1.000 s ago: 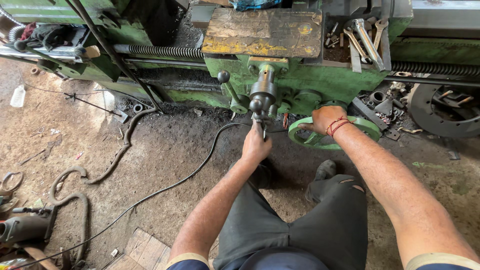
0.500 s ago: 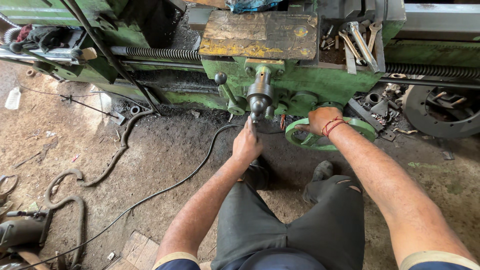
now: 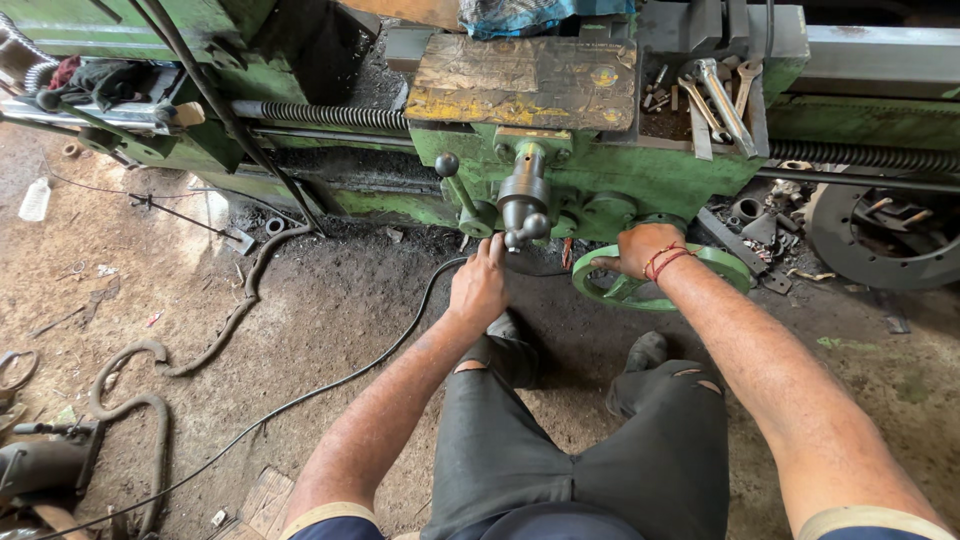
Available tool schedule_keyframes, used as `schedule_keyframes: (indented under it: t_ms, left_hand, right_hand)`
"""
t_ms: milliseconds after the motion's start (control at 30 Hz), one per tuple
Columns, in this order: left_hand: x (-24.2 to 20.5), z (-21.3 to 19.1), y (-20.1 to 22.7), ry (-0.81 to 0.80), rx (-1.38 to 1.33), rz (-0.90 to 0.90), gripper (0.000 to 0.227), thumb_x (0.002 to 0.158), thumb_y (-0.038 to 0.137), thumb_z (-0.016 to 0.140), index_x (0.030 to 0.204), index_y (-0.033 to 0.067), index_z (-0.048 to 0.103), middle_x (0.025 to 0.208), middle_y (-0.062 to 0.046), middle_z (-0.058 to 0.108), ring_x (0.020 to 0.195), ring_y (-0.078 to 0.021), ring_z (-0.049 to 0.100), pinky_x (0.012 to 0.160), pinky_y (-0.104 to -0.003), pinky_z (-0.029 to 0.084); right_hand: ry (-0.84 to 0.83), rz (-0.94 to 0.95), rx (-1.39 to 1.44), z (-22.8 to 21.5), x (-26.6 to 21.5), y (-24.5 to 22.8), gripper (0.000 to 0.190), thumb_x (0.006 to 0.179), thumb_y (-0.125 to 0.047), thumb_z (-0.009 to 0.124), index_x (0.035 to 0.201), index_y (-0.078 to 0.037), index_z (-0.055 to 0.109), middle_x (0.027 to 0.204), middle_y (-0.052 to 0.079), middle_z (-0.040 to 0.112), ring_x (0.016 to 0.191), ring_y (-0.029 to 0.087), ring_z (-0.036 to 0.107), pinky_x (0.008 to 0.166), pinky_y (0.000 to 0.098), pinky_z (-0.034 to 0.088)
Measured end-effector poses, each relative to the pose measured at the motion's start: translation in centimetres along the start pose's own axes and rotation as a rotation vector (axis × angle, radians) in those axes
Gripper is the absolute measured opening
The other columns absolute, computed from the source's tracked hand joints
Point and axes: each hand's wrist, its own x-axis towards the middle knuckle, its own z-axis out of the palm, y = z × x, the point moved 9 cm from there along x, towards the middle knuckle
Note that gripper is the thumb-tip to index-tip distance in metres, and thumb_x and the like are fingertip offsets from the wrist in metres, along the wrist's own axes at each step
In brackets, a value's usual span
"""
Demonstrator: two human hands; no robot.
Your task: The person operates a lathe machine by turning handles and adjusting levers to control the movement of the tool head and work piece.
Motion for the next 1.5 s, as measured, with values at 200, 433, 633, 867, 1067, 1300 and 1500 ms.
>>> schedule_keyframes:
  t_ms: [200,433,633,867,1067,1300,1500]
  left_hand:
    - [0.3,0.0,-0.4,-0.063,0.109,0.01,0.073,0.075,0.002,0.064,0.143,0.0016,0.039,0.119,-0.021,0.057,0.096,-0.0401,0.066,0.075,-0.048,0.057]
    - [0.6,-1.3,0.0,-0.075,0.15,0.028,0.064,0.08,-0.001,0.064,0.14,0.0084,0.042,0.114,-0.02,0.057,0.099,-0.0423,0.065,0.074,-0.05,0.056]
    - [0.8,-2.4,0.6,-0.126,0.196,0.033,0.07,0.076,-0.001,0.065,0.141,0.0079,0.041,0.115,-0.021,0.057,0.099,-0.0418,0.064,0.077,-0.05,0.056]
    - [1.3,-2.0,0.1,-0.182,0.277,0.005,0.062,0.085,0.001,0.06,0.144,0.0102,0.041,0.118,-0.02,0.056,0.1,-0.0402,0.064,0.079,-0.049,0.055]
    - [1.5,-2.1,0.0,-0.231,0.386,0.032,0.067,0.083,0.003,0.064,0.145,0.0104,0.041,0.119,-0.019,0.056,0.101,-0.0382,0.064,0.078,-0.046,0.056]
    - [1.7,-2.6,0.3,-0.303,0.526,0.044,0.073,0.08,0.008,0.068,0.147,0.0114,0.038,0.12,-0.017,0.055,0.102,-0.0353,0.063,0.076,-0.043,0.057]
    - [2.1,-2.9,0.4,-0.336,0.608,0.062,0.075,0.082,0.011,0.07,0.149,0.0136,0.037,0.123,-0.017,0.054,0.102,-0.0338,0.063,0.075,-0.04,0.057]
  right_hand:
    - [0.005,-0.001,0.005,-0.1,0.1,0.0,0.08,0.088,-0.082,0.048,0.113,-0.012,0.079,0.109,0.013,0.077,0.105,0.031,0.074,0.087,0.0462,0.06]
    - [0.007,-0.012,0.006,0.2,0.4,0.0,0.082,0.088,-0.083,0.046,0.112,-0.012,0.079,0.11,0.013,0.077,0.105,0.031,0.074,0.088,0.0461,0.059]
    - [-0.002,-0.007,-0.003,0.3,0.3,0.0,0.083,0.088,-0.084,0.046,0.114,-0.012,0.078,0.111,0.013,0.077,0.106,0.031,0.074,0.088,0.0463,0.06]
    - [0.003,-0.009,0.006,0.2,0.2,0.1,0.083,0.087,-0.084,0.047,0.114,-0.012,0.078,0.112,0.013,0.077,0.107,0.032,0.073,0.088,0.0466,0.059]
    - [0.003,0.004,0.017,0.2,0.1,0.1,0.083,0.086,-0.084,0.048,0.112,-0.012,0.079,0.111,0.013,0.077,0.107,0.031,0.074,0.089,0.0459,0.059]
    - [0.022,-0.022,0.014,0.4,0.5,0.1,0.082,0.087,-0.084,0.048,0.11,-0.012,0.079,0.111,0.013,0.077,0.107,0.031,0.074,0.091,0.044,0.058]
    - [0.021,-0.032,0.01,0.5,0.7,0.1,0.081,0.088,-0.083,0.048,0.11,-0.012,0.079,0.11,0.013,0.077,0.107,0.031,0.074,0.092,0.0437,0.058]
